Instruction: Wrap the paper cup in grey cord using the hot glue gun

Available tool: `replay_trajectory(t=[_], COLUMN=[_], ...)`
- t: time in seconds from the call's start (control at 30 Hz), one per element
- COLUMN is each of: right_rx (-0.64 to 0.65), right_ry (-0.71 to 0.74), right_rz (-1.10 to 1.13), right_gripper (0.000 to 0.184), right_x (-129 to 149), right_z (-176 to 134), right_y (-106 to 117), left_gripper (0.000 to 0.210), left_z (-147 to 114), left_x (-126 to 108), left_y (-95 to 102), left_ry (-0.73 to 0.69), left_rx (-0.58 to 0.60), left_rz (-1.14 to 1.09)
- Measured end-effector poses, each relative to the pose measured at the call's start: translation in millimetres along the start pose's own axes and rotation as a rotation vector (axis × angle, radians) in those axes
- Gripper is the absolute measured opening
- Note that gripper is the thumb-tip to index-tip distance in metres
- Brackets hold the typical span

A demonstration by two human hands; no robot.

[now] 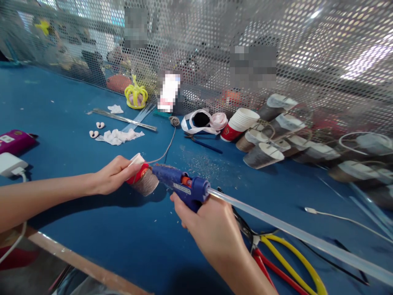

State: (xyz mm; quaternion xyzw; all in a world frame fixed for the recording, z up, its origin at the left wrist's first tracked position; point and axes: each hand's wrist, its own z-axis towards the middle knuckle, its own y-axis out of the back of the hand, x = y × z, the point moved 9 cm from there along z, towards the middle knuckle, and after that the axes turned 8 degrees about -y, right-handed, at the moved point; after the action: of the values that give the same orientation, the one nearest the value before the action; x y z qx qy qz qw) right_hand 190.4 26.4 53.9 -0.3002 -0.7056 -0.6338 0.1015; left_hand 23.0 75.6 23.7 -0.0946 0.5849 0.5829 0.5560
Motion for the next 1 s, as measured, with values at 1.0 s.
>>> replay_trajectory(t=[1.0], right_rx=[-0.005], right_ry=[0.033], right_rz=[-0.024], right_gripper=[0.029], right_x=[1.1], right_z=[-2.6], right_y=[-0.4], left_gripper=[0.044], left_z=[0.4], left_x=[2.2], left_y=[1.0], left_ry=[0.019], left_rx=[-0.012], left_rz=[-0.024])
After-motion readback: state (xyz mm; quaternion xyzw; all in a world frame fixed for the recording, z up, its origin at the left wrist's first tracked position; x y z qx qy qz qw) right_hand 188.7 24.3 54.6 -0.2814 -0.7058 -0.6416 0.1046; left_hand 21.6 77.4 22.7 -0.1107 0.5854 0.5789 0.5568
